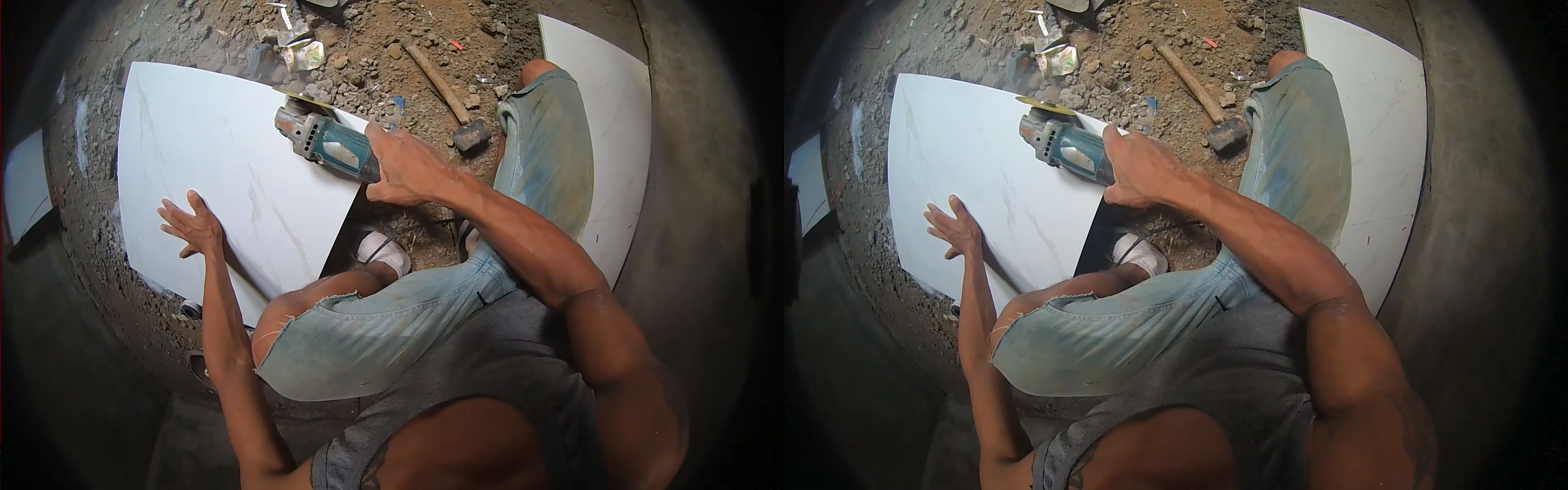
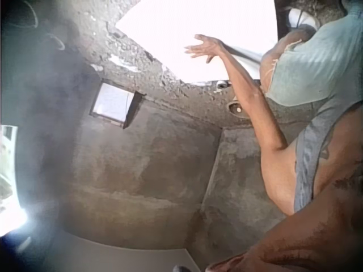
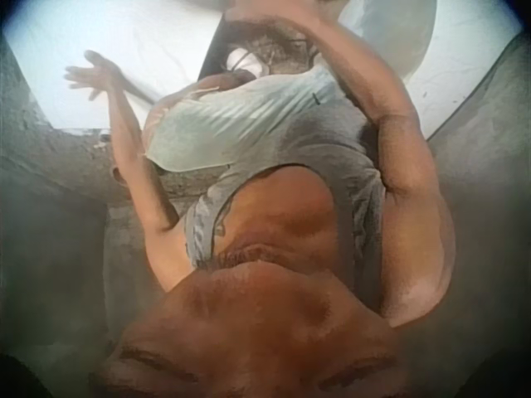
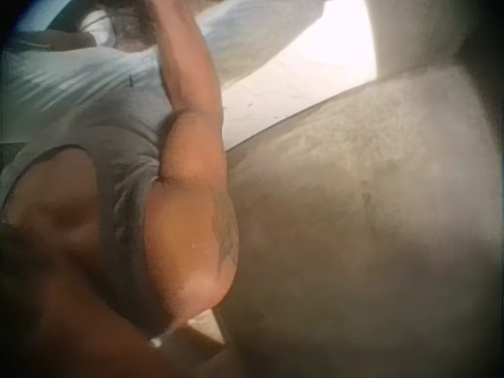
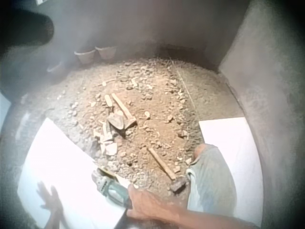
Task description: The person places a tile on the ground and uses a grinder to cut along a marked line.
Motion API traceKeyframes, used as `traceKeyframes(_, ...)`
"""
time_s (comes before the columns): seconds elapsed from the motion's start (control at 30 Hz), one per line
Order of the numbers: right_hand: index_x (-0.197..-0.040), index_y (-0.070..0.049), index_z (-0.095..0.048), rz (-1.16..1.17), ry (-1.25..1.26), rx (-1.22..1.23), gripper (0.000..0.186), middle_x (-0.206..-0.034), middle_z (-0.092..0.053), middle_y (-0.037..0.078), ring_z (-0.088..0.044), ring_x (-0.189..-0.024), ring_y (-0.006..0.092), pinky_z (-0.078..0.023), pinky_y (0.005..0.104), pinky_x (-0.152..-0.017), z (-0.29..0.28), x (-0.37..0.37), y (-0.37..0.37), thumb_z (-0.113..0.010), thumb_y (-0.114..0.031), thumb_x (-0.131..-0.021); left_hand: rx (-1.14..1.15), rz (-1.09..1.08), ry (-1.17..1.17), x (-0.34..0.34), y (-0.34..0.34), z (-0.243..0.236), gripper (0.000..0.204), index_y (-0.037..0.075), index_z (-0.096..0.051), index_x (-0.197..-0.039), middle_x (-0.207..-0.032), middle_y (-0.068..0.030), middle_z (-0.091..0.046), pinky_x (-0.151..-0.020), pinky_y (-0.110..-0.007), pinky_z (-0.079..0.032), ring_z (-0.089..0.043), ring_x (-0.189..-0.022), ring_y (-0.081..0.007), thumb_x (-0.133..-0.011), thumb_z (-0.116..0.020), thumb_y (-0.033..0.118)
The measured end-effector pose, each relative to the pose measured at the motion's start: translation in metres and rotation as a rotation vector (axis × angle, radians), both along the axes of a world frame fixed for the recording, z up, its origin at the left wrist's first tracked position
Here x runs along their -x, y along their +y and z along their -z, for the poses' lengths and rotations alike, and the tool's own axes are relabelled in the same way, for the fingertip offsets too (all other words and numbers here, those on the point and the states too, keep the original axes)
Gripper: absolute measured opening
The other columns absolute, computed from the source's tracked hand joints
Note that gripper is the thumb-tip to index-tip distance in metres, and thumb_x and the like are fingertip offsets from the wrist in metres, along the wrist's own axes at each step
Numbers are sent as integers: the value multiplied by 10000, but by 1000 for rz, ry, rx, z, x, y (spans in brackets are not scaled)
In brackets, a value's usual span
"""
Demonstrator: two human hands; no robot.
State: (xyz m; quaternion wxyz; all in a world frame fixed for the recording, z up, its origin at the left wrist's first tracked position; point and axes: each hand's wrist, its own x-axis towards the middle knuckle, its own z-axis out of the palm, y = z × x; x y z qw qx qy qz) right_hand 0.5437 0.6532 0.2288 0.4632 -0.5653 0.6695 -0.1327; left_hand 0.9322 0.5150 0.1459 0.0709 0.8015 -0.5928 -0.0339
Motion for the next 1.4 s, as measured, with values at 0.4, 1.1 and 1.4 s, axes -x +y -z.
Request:
traceKeyframes(0.4, -1038, 90, -477, 4, 1, -30, 533, -827, -666, 291, -672, -839, 492, -552, 518, -781, -3, -3, -1, -758, -190, -682, 1, -3, -5, -6, -2, 2, 926, 171, -186, -1601, -1672, -121, -118, -998, -869, -63, -46, -1529, -420, -921, -298, 790)
traceKeyframes(1.1, -1005, 85, -459, -4, 11, 2, 508, -747, -631, 244, -652, -794, 451, -530, 485, -734, -1, -2, 3, -725, -215, -693, 17, 12, 8, -1, 0, 1, 935, 172, -179, -1602, -1671, -136, -108, -998, -868, -54, -41, -1528, -424, -918, -277, 802)
traceKeyframes(1.4, -989, 76, -449, -8, 20, 30, 502, -733, -630, 239, -655, -788, 446, -529, 482, -731, 6, 0, 10, -734, -207, -688, 10, 0, 1, 1, 0, 1, 933, 179, -187, -1600, -1671, -125, -119, -1003, -865, -63, -50, -1527, -421, -915, -283, 805)
